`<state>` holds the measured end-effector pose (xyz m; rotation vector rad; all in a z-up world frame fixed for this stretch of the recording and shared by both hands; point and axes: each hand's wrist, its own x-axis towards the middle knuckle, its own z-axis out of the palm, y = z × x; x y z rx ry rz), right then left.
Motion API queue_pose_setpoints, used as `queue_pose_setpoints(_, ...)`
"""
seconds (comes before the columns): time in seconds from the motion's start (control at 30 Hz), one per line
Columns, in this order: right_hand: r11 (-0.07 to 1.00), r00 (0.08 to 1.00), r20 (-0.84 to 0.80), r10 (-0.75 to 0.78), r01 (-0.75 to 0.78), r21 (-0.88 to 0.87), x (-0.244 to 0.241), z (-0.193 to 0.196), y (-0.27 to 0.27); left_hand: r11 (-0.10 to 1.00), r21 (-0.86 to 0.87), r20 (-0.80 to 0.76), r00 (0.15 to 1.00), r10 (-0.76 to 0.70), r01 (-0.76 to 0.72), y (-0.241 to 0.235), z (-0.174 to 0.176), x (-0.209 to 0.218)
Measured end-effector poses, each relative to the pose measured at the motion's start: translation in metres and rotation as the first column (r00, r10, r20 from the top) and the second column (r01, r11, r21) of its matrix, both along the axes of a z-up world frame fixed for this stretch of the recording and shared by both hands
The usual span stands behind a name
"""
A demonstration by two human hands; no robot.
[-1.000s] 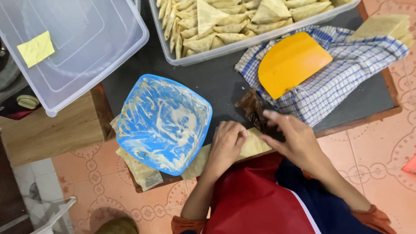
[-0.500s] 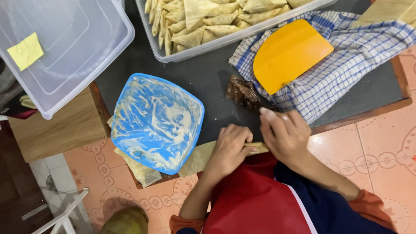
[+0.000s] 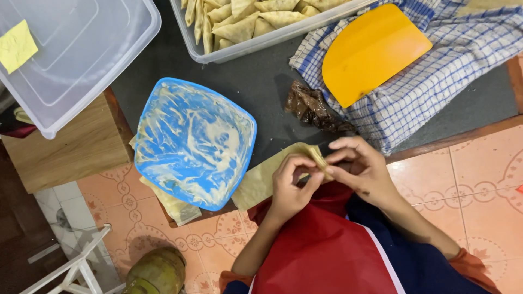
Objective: Wrapping and sealing chocolate filling inside thin dough skins to make samosa-style snacks.
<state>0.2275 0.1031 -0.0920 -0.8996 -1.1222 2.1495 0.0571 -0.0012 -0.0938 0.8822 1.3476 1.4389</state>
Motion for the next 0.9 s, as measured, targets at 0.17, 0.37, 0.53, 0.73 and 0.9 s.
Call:
queue_pose_setpoints(0.17, 0.981, 0.991, 0.109, 0.083, -0.1, 0.163, -0.002, 0.004, -0.008, 1.0, 0.001, 0.136, 0.991, 0.005, -0.005, -0.005, 0.001, -0.003)
queue_pose_setpoints(0.37, 0.962, 0.978, 0.198, 0.062, -0.112, 0.251, -0.001, -0.001, -0.014, 0.991, -0.136, 0.247, 0.969, 0.024, 0.01, -0.013, -0.004, -0.008)
queue_pose_setpoints(0.53, 0.932, 0.99, 0.141, 0.019, -0.069, 0.357, -0.009, 0.015, -0.019, 0.987, -0.16, 0.271, 0.962, 0.015, 0.029, -0.019, -0.006, -0.006)
queue_pose_setpoints(0.73, 0.847, 0.982, 0.186, -0.028, -0.076, 0.526, 0.006, 0.0, -0.021, 0.975, -0.092, 0.003, 0.979, 0.202, -0.201, -0.071, -0.046, 0.0)
queue_pose_setpoints(0.9, 0.223, 0.753, 0.368, -0.546, -0.293, 0.93, -0.007, -0.006, -0.018, 0.624, -0.284, -0.361, 0.684, 0.633, -0.728, -0.127, -0.016, -0.044)
